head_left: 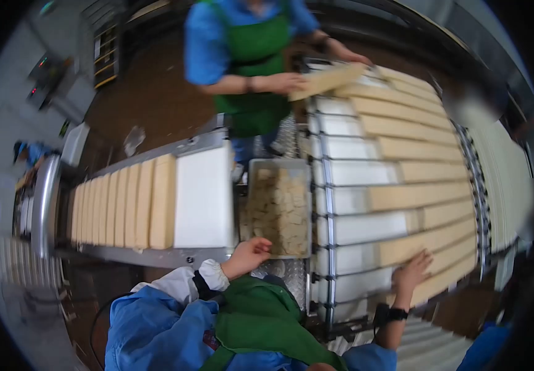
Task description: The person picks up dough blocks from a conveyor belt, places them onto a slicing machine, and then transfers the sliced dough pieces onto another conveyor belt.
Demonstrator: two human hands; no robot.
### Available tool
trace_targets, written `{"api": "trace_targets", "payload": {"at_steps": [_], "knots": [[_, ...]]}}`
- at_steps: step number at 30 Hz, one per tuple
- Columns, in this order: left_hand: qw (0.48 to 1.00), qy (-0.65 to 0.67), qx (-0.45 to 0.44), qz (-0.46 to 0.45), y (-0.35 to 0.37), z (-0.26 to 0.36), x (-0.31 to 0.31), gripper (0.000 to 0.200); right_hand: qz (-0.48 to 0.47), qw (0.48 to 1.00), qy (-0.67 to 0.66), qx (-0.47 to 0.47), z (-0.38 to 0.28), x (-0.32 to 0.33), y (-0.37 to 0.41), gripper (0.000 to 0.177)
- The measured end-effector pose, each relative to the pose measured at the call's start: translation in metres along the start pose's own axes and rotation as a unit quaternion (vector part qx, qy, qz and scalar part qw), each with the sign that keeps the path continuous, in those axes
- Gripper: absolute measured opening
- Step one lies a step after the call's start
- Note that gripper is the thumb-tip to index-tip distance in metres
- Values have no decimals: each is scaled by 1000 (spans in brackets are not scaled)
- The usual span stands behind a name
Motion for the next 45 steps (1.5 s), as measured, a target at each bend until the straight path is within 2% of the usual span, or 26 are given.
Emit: {"api": "trace_targets", "payload": {"at_steps": [1, 2, 3, 5, 6, 7, 8, 9, 10, 11, 13, 14, 17, 21, 22, 28, 32, 33, 34, 37, 40, 43, 45], "knots": [[994, 43, -9, 104, 16, 0, 11, 38, 42, 999, 4, 28, -7, 19, -7, 91], [981, 64, 45, 179, 36, -9, 16, 44, 82, 995, 7, 53, -17, 30, -12, 86], [963, 31, 27, 266, 47, -20, 129, 47, 121, 982, -70, 131, -140, 50, 16, 84], [904, -46, 65, 421, 100, -53, 182, 53, 123, 930, -199, 283, -241, 59, 50, 80], [887, -49, 41, 457, 109, -77, 202, 65, 82, 903, -247, 342, -301, 55, 65, 77], [858, -69, 39, 507, 122, -102, 218, 67, 34, 871, -288, 397, -364, 54, 90, 74], [825, -93, 37, 556, 135, -124, 233, 69, 17, 820, -319, 474, -425, 68, 126, 63], [790, -114, 34, 602, 146, -135, 248, 71, 3, 809, -286, 514, -479, 53, 150, 60], [803, -98, 51, 586, 151, -143, 259, 75, -32, 764, -340, 548, -530, 62, 180, 59], [825, -3, 45, 563, 153, -154, 266, 75, -64, 727, -365, 579, -582, 49, 200, 59], [846, 183, 24, 500, 147, -165, 279, 75, -53, 703, -342, 622, -664, 42, 237, 61], [850, 229, 28, 474, 153, -146, 279, 81, -64, 707, -312, 632, -700, 37, 253, 61], [883, 298, 68, 355, 148, -158, 282, 89, -40, 716, -249, 651, -781, 27, 283, 64], [904, 357, 99, 214, 151, -153, 284, 92, -9, 732, -213, 647, -831, 10, 294, 66], [900, 383, 74, 195, 149, -156, 287, 91, -16, 743, -199, 639, -834, 4, 294, 67], [903, 401, 108, 110, 145, -140, 291, 91, 6, 767, -132, 628, -824, -2, 295, 65], [887, 429, 120, 118, 140, -135, 290, 87, 45, 775, -175, 606, -839, 24, 290, 61], [891, 418, 128, 120, 136, -138, 290, 85, 0, 782, -155, 604, -850, 28, 285, 56], [896, 405, 135, 123, 131, -138, 290, 84, 60, 799, -98, 590, -858, 23, 280, 56], [902, 365, 160, 168, 128, -125, 292, 79, -25, 832, -84, 548, -863, 17, 264, 58], [915, 309, 159, 203, 121, -128, 291, 77, -62, 846, -83, 524, -841, 27, 250, 59], [961, 76, -36, 264, 87, -165, 300, 83, -87, 869, -31, 486, -797, 34, 207, 65], [967, -77, 5, 241, 98, -116, 306, 90, -48, 885, -62, 458, -760, 23, 172, 79]]}}
Point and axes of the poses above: each hand's wrist, its own y-axis away from the middle knuckle, its own x-axis out of the back of the hand, z = x × y, the point moved 9 cm from there along -y, towards the middle knuckle, and after that the axes turned 2 degrees about -z, right-handed, at the moved point
